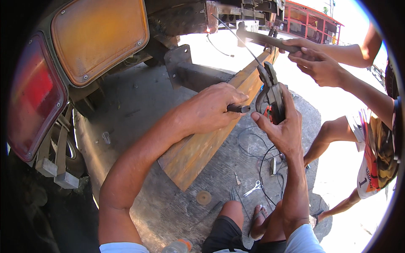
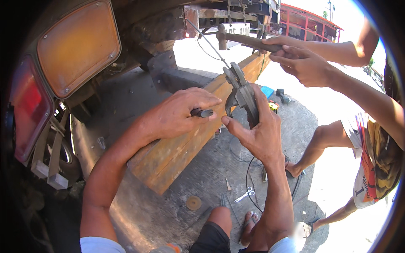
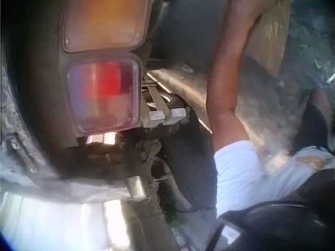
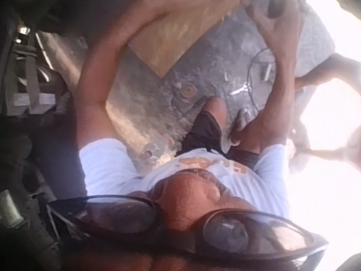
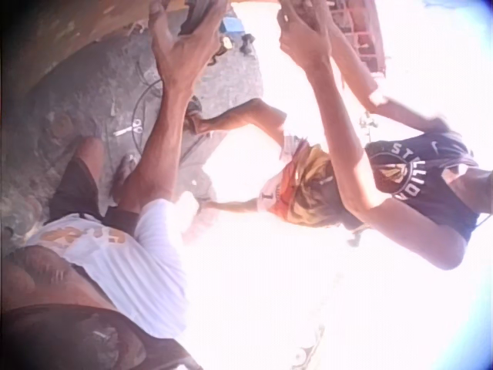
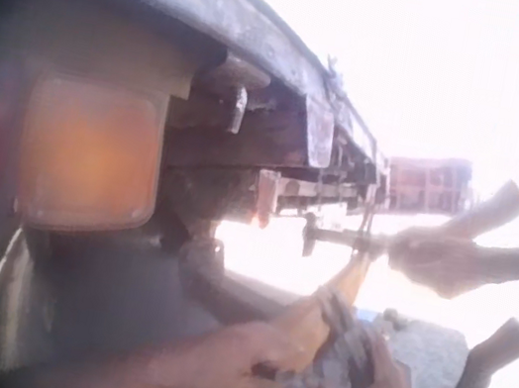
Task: The person welds a metal bracket onto the rear frame of a vehicle using a welding torch while another person holds a wooden plank in place. The person adjusts their position and protective eyewear during the process.
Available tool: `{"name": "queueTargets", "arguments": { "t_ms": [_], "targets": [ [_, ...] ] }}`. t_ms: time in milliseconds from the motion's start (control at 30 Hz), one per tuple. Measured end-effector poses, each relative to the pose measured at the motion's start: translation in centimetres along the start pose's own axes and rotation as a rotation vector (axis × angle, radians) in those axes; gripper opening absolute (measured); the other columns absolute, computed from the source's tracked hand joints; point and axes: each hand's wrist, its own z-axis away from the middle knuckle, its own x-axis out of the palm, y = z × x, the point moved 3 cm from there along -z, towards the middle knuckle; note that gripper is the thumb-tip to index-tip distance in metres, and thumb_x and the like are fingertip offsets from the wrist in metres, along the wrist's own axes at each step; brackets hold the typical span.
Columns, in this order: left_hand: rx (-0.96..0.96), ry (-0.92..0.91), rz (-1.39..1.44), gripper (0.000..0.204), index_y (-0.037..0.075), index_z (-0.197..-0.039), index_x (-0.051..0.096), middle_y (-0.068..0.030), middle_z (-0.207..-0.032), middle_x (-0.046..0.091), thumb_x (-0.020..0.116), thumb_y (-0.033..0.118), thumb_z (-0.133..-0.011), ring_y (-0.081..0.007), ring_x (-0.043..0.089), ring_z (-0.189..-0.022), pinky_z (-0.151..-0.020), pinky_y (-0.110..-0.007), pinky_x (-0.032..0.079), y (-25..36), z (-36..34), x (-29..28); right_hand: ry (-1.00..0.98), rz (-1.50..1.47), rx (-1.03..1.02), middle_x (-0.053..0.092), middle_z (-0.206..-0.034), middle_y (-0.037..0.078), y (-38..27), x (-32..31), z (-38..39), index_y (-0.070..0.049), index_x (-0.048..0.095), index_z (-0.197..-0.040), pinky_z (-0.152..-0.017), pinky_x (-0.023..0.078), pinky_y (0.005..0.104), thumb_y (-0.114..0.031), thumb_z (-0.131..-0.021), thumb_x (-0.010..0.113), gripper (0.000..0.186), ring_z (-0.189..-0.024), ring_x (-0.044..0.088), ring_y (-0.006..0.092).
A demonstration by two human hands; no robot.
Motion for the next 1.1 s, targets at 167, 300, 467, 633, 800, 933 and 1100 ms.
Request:
{"name": "queueTargets", "arguments": {
  "t_ms": [167,300,467,633,800,933,1100],
  "targets": [
    [-0.019,-0.011,0.086,0.047,0.001,-0.139,0.07,-0.0204,-0.14,0.068,0.074,0.03,-0.103,-0.0348,0.062,-0.134,-0.108,-0.044,0.055,0.3,-0.1,0.2,0.053,-0.014,-0.112,0.068,-0.08,0.006,0.0,-0.1,0.4,-0.002,0.05,-0.156,-0.06,0.047,0.0305,-0.04,-0.082,0.088,0.092,-0.061,0.055,0.0101],
    [0.049,-0.001,0.017,0.047,0.001,-0.139,0.07,-0.0215,-0.138,0.07,0.073,0.031,-0.103,-0.0359,0.063,-0.134,-0.108,-0.046,0.054,0.5,0.2,-0.1,0.067,0.035,-0.091,0.07,-0.082,0.008,0.1,0.2,0.8,-0.003,0.049,-0.155,-0.061,0.048,0.0321,-0.042,-0.082,0.088,0.091,-0.061,0.056,0.0121],
    [-0.023,-0.014,0.08,0.046,0.001,-0.133,0.074,-0.0226,-0.133,0.072,0.073,0.036,-0.103,-0.0368,0.065,-0.13,-0.106,-0.045,0.054,0.8,0.3,-0.3,0.06,0.003,0.051,0.071,-0.085,0.01,-0.2,0.4,1.7,-0.008,0.041,-0.158,-0.065,0.052,0.0343,-0.041,-0.084,0.089,0.095,-0.067,0.063,0.016],
    [-0.003,0.028,0.198,0.044,-0.001,-0.121,0.078,-0.0203,-0.112,0.078,0.073,0.039,-0.104,-0.03,0.073,-0.107,-0.092,-0.042,0.057,0.8,0.5,-1.8,0.043,-0.01,-0.045,0.069,-0.085,0.008,-2.6,1.9,2.1,-0.013,0.033,-0.162,-0.063,0.053,0.0363,-0.041,-0.085,0.092,0.1,-0.068,0.064,0.0174],
    [-0.134,0.122,0.233,0.045,-0.003,-0.115,0.079,-0.0159,-0.093,0.078,0.072,0.04,-0.105,-0.019,0.072,-0.084,-0.078,-0.039,0.057,0.2,1.2,-3.4,0.056,0.105,-0.15,0.071,-0.126,0.028,-4.7,3.6,0.6,-0.005,0.036,-0.164,-0.093,0.059,0.0493,-0.029,-0.092,0.082,0.089,-0.117,0.074,0.0416],
    [-0.15,0.143,0.193,0.044,-0.003,-0.114,0.079,-0.0159,-0.086,0.077,0.07,0.04,-0.106,-0.0177,0.07,-0.076,-0.072,-0.04,0.055,0.0,1.3,-3.4,0.075,0.149,-0.201,0.071,-0.122,0.029,-5.3,3.9,-1.5,-0.004,0.036,-0.164,-0.09,0.06,0.0488,-0.031,-0.092,0.081,0.089,-0.112,0.075,0.0432],
    [-0.231,0.169,0.212,0.042,-0.002,-0.116,0.078,-0.0175,-0.082,0.078,0.068,0.038,-0.107,-0.016,0.07,-0.073,-0.069,-0.039,0.055,-0.8,1.2,-3.1,0.11,0.195,-0.293,0.072,-0.118,0.029,-5.7,4.3,-3.0,-0.003,0.036,-0.165,-0.086,0.061,0.0484,-0.032,-0.093,0.08,0.089,-0.106,0.077,0.043]
  ]
}}
